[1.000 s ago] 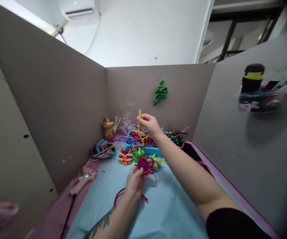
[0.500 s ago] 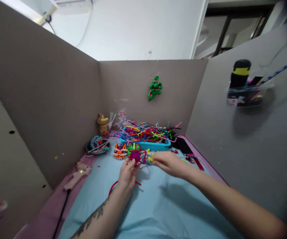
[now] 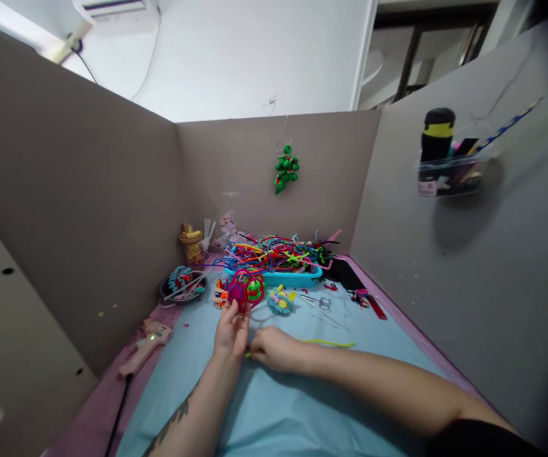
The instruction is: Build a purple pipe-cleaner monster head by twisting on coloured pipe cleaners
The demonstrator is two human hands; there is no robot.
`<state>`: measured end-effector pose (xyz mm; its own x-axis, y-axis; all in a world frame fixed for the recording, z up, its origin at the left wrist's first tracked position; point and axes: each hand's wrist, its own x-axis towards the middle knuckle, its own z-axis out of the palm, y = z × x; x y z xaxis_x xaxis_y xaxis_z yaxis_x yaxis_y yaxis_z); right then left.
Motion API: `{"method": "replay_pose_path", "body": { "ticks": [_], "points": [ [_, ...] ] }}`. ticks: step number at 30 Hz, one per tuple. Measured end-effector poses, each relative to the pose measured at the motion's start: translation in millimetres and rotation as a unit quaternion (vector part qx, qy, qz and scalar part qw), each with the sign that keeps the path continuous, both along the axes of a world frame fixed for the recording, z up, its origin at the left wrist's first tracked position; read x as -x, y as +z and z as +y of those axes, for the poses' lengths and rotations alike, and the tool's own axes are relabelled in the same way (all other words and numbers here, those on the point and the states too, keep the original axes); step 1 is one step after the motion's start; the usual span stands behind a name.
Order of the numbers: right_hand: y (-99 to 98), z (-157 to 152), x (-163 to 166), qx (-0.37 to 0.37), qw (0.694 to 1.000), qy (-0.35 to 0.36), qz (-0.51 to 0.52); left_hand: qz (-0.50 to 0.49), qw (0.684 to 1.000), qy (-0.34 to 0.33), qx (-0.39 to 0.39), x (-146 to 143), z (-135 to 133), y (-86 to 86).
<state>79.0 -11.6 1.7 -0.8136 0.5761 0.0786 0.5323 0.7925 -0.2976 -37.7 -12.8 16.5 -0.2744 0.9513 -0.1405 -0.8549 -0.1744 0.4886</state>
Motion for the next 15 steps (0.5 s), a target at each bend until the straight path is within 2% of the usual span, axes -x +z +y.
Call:
{"method": "replay_pose_path", "body": {
  "ticks": [2,4,6,9,12,15],
  "points": [
    [11.0,11,-7,-0.025,0.998,-0.052,-0.010,-0.005,1.000,0.007,-0.022,2,-1,3.2],
    [33.3,31,-25,-0.091,0.986,-0.135,0.018,-0.011,0.999,0.013,-0.043,5,-3,5.7],
    [60.1,59,-49,-0.163,0.956,-0.231,0.080,-0.013,0.998,0.012,-0.056,6,-3,7.0],
    [90.3,102,-87,-0.196,0.911,-0.322,0.167,-0.005,0.998,0.000,-0.059,6,-3,6.6],
    [95.8,123,-112,-0.201,0.877,-0.376,0.220,0.017,0.999,-0.011,-0.043,5,-1,3.3],
    [82.7,109,-115,-0.174,0.893,-0.343,0.235,0.066,0.997,-0.031,-0.016,2,0,-1.5]
  ]
}}
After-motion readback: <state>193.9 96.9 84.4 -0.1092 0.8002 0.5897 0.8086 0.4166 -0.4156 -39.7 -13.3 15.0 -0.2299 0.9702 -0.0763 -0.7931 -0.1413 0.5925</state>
